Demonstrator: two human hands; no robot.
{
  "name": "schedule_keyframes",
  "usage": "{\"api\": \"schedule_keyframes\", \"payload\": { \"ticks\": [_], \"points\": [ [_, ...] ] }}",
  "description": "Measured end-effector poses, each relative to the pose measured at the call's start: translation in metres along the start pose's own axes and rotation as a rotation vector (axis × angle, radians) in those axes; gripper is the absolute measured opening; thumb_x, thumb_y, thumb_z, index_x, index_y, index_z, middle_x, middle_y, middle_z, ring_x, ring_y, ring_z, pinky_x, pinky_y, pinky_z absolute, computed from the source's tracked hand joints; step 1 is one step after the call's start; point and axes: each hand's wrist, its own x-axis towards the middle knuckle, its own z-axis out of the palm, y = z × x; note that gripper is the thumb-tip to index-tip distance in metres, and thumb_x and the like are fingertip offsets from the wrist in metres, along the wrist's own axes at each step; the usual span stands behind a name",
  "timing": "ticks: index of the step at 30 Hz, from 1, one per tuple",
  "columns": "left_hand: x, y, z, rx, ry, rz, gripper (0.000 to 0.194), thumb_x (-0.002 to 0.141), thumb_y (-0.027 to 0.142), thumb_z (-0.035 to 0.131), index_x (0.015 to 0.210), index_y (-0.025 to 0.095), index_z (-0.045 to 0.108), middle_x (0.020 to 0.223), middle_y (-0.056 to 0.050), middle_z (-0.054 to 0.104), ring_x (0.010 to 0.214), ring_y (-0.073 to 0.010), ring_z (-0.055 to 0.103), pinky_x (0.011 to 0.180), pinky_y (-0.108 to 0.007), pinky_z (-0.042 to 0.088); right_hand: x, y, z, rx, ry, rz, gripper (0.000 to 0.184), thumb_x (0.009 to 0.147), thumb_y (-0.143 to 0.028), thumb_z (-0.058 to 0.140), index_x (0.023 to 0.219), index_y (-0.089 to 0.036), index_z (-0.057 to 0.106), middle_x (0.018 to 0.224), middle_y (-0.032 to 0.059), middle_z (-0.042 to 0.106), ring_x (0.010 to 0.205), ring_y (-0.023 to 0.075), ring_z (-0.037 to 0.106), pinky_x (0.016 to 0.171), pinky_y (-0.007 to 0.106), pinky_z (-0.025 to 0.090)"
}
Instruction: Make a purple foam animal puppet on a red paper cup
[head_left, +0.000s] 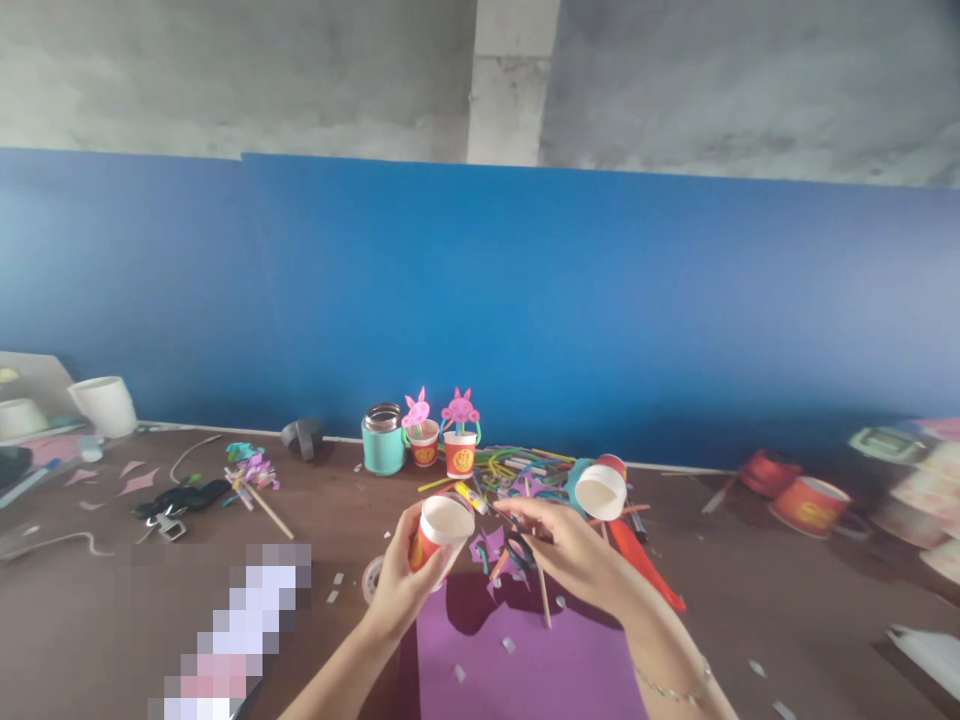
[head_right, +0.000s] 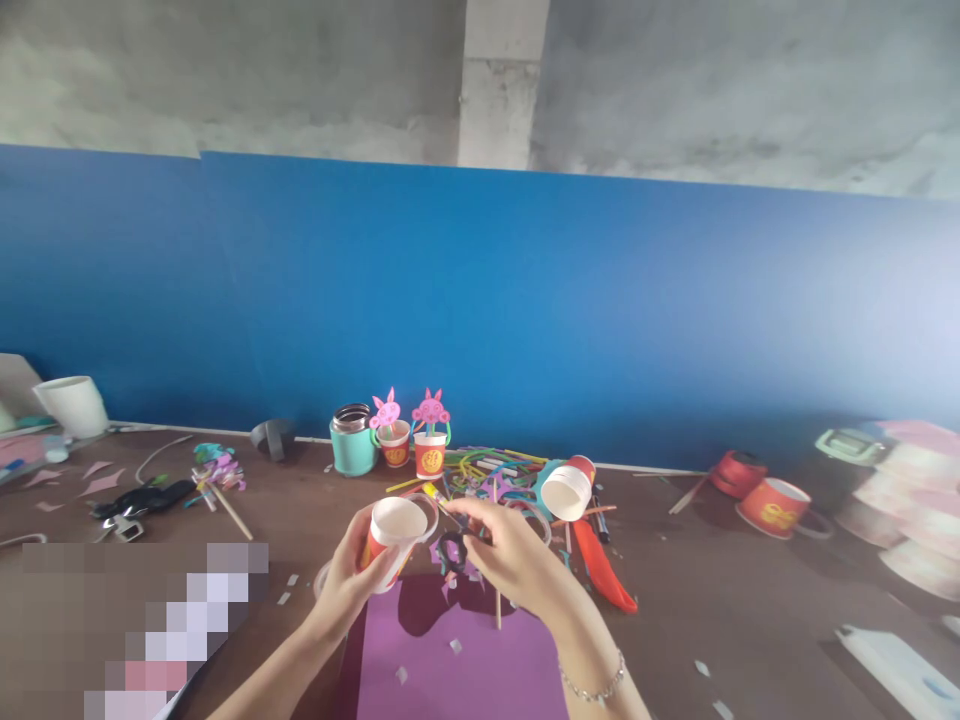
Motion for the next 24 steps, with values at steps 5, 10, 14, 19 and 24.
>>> {"api": "schedule_keyframes", "payload": {
  "ticks": [5,10,14,19,24],
  "points": [
    [-0.002,0.003,0.005,-0.031,-0.102,0.045,0.049,0.074,0.032,0.067,0.118,0.018,0.051,0.116,-0.01,0.06,0.109,-0.0261,0.055,0.094,-0.036,0.042,0.005,-0.016,0.023,-0.115,-0.005,-0.054,0.051,0.074,-0.007,0.044,0.116,-0.026,0.063,0.109,0.0064,0.066,0.1,0.0207,0.06,0.089,0.03,0.042],
    [-0.005,0.001,0.007,-0.036,-0.159,0.056,0.049,0.074,0.029,0.066,0.118,0.017,0.05,0.119,-0.012,0.059,0.111,-0.027,0.054,0.096,-0.038,0.042,0.006,-0.017,0.033,-0.234,-0.037,-0.021,0.051,0.074,-0.006,0.044,0.115,-0.029,0.063,0.099,0.0062,0.067,0.091,0.0196,0.061,0.081,0.026,0.042],
    [-0.005,0.001,0.007,-0.03,-0.167,0.061,0.048,0.075,0.028,0.065,0.118,0.016,0.049,0.119,-0.012,0.058,0.112,-0.0266,0.053,0.097,-0.037,0.041,0.005,-0.016,0.033,-0.263,-0.039,-0.027,0.051,0.075,-0.006,0.043,0.117,-0.028,0.062,0.096,0.0067,0.065,0.09,0.0191,0.061,0.078,0.025,0.041],
    [-0.004,-0.001,0.006,-0.012,-0.168,0.088,0.047,0.076,0.027,0.065,0.119,0.016,0.048,0.119,-0.012,0.058,0.111,-0.0268,0.054,0.097,-0.038,0.041,0.005,-0.017,0.037,-0.284,-0.036,-0.055,0.05,0.076,-0.006,0.042,0.118,-0.026,0.061,0.096,0.008,0.064,0.09,0.0195,0.06,0.077,0.025,0.041],
    [-0.005,-0.003,0.006,-0.012,-0.174,0.099,0.046,0.076,0.028,0.065,0.118,0.017,0.049,0.117,-0.012,0.058,0.109,-0.0266,0.054,0.095,-0.037,0.042,0.005,-0.022,0.04,-0.308,-0.059,-0.019,0.051,0.078,-0.006,0.04,0.123,-0.025,0.058,0.1,0.009,0.063,0.09,0.0186,0.06,0.076,0.023,0.04]
  ]
}}
